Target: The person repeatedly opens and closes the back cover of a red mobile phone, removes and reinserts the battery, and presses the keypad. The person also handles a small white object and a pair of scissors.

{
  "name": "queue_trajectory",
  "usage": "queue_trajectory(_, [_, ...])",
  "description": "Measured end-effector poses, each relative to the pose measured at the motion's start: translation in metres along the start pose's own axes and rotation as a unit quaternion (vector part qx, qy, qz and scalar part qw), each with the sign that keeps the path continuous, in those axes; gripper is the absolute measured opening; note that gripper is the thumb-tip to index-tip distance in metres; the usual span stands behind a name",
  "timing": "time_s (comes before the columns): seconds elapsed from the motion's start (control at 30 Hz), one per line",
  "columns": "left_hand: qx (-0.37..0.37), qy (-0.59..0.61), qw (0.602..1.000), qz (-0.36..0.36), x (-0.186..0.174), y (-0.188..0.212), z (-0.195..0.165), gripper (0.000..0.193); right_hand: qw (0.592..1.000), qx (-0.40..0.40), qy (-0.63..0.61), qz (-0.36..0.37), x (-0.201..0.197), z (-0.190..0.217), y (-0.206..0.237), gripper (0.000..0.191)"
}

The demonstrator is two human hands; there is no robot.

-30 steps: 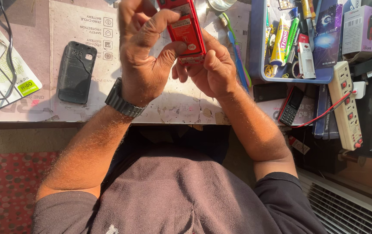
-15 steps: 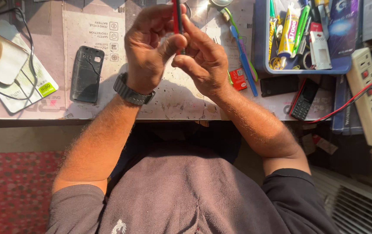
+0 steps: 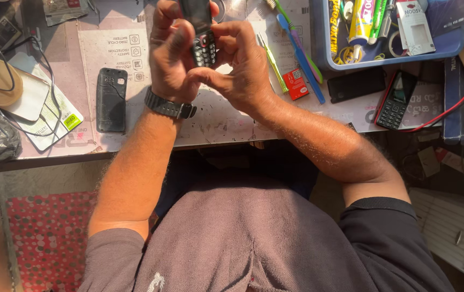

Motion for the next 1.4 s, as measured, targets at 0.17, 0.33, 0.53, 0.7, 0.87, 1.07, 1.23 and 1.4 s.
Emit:
queue_trajectory(0.17, [-0.034, 0.082, 0.996, 0.020, -0.003, 0.000, -0.004, 0.030, 0.926, 0.198, -0.320, -0.038, -0.003, -0.023, -0.004, 0.040])
queue_trajectory(0.33, [-0.031, 0.084, 0.995, 0.034, -0.014, -0.003, -0.003, 0.029, 0.871, 0.276, -0.406, -0.031, -0.004, -0.031, -0.007, 0.025])
queue_trajectory(0.53, [-0.035, 0.067, 0.996, 0.049, -0.018, -0.004, -0.001, 0.032, 0.865, 0.307, -0.395, -0.027, -0.006, -0.030, -0.010, 0.023])
queue_trajectory(0.7, [-0.036, 0.036, 0.998, 0.037, -0.015, -0.005, -0.003, 0.034, 0.865, 0.332, -0.376, -0.024, -0.006, -0.033, -0.007, 0.020])
queue_trajectory(0.87, [-0.051, 0.022, 0.997, 0.059, -0.010, -0.005, -0.001, 0.027, 0.869, 0.325, -0.372, -0.038, -0.006, -0.047, -0.001, 0.007])
queue_trajectory(1.07, [-0.024, 0.045, 0.997, 0.057, 0.007, -0.011, -0.002, 0.029, 0.867, 0.300, -0.390, -0.082, -0.004, -0.046, -0.005, 0.006])
queue_trajectory(1.23, [-0.072, 0.129, 0.988, 0.033, 0.016, -0.013, -0.002, 0.030, 0.867, 0.329, -0.363, -0.087, -0.003, -0.035, -0.013, 0.009])
queue_trajectory(1.4, [-0.076, 0.140, 0.986, 0.041, 0.019, -0.017, -0.004, 0.030, 0.865, 0.332, -0.363, -0.099, -0.004, -0.028, -0.015, 0.013])
Point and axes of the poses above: each hand's wrist, its own y-axis away from the middle knuckle, its own x-axis out of the palm, z = x × y, the point moved 5 cm from there along -y, towards the middle knuckle, and after that the axes turned 9 degrees about y, right-handed, at the moved point
